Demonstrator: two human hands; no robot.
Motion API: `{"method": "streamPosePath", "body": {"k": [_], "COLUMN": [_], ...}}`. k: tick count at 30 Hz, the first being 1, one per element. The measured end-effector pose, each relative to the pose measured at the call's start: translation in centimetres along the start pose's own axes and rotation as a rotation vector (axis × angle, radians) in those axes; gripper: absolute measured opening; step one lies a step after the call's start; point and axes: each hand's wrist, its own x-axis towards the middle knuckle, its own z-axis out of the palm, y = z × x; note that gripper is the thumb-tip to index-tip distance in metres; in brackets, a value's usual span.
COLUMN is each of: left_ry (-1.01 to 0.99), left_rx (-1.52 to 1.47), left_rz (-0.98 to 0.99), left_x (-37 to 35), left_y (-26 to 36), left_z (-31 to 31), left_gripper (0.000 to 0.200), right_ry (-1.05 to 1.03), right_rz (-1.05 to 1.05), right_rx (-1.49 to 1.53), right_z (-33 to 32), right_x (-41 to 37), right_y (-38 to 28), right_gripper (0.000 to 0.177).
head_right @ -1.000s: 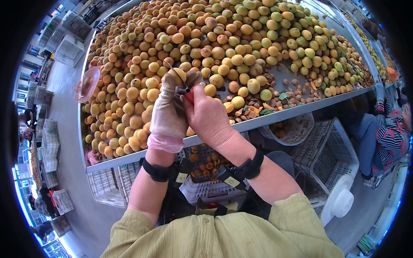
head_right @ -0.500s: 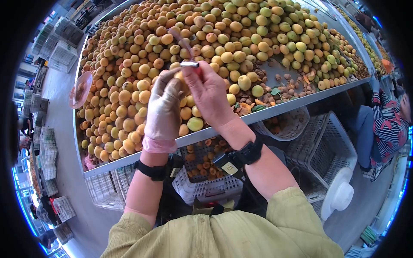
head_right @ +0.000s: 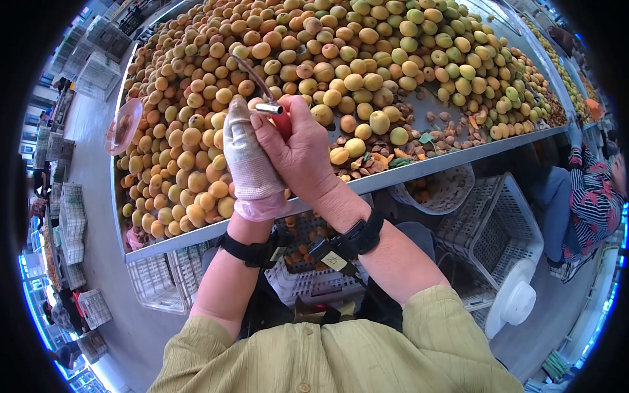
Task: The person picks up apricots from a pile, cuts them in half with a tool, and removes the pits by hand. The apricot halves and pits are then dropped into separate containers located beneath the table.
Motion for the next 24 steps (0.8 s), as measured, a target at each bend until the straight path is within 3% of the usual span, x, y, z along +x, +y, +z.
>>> {"method": "streamPosePath", "body": {"k": [5, 8, 10, 11, 13, 14, 16, 24], "left_ry": [-0.024, -0.020, -0.055, -0.055, -0.097, -0.096, -0.161, -0.345], "left_rx": [0.084, 0.202, 0.358, 0.360, 0.576, 0.578, 0.748, 0.892], "left_rz": [0.076, 0.170, 0.286, 0.285, 0.478, 0.477, 0.653, 0.798], "left_x": [-0.7, -1.2, -1.2, -1.1, -1.1, -1.1, -0.7, -0.2], "left_y": [1.0, 1.7, 2.1, 2.2, 2.3, 2.3, 2.1, 2.4], "left_z": [0.4, 0.8, 0.8, 0.8, 0.7, 0.6, 0.4, 0.0], "left_gripper": [0.026, 0.021, 0.018, 0.018, 0.018, 0.018, 0.021, 0.022], "right_ry": [-0.021, 0.022, 0.020, 0.021, 0.003, 0.003, -0.013, -0.158], "right_rz": [0.002, 0.129, 0.341, 0.342, 0.587, 0.589, 0.713, 1.028], "right_rx": [-0.039, 0.059, 0.408, 0.409, 0.676, 0.677, 0.843, 0.804], "right_z": [-0.3, 0.1, 0.3, 0.3, 0.2, 0.1, 0.1, -1.8], "right_x": [0.0, -0.4, -0.8, -0.8, -0.7, -0.7, -0.8, -0.3], "right_y": [-0.8, -1.1, -1.2, -1.5, -2.2, -2.2, -2.3, -3.0], "right_gripper": [0.030, 0.028, 0.028, 0.028, 0.029, 0.029, 0.034, 0.034]}}
